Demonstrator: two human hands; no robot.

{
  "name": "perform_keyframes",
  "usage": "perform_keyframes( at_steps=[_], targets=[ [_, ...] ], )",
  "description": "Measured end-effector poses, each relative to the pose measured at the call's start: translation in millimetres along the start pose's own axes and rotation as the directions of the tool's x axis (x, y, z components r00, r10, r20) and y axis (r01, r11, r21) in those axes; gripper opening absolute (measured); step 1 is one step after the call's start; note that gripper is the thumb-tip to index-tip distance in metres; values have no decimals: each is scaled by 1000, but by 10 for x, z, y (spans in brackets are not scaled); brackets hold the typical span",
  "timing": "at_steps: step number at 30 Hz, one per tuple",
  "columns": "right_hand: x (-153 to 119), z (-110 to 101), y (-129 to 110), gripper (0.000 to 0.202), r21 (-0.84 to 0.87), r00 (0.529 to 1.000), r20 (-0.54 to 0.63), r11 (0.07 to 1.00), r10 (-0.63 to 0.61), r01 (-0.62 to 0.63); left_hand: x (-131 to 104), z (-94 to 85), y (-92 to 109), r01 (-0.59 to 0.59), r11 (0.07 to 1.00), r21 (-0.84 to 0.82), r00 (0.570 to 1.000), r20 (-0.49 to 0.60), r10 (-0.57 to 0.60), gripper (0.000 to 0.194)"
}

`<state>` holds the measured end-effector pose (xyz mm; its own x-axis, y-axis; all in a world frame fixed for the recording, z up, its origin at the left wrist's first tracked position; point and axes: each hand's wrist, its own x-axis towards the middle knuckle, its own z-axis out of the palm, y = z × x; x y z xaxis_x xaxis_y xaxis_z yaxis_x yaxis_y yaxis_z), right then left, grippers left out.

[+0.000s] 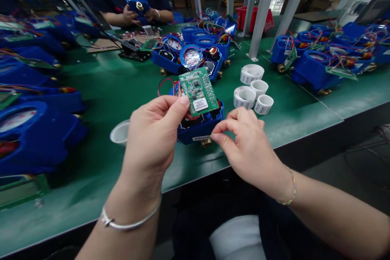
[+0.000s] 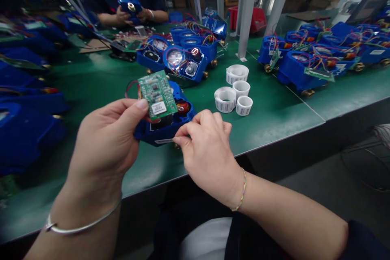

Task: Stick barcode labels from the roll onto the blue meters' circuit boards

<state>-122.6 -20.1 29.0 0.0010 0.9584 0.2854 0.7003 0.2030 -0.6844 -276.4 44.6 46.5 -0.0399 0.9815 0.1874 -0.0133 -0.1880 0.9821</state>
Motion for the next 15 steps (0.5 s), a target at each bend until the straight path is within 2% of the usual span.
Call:
perform_keyframes(
  at_steps=[8,15],
  targets=[
    [11,53,-30,10,-92,999,-26,996,-18,15,3,17,-24,-15,999,-29,1000,9,16,17],
    [50,63,-37,11,-107,999,-38,994,2,-6,6,8,-39,-30,999,-45,999,20,31,16]
  ],
)
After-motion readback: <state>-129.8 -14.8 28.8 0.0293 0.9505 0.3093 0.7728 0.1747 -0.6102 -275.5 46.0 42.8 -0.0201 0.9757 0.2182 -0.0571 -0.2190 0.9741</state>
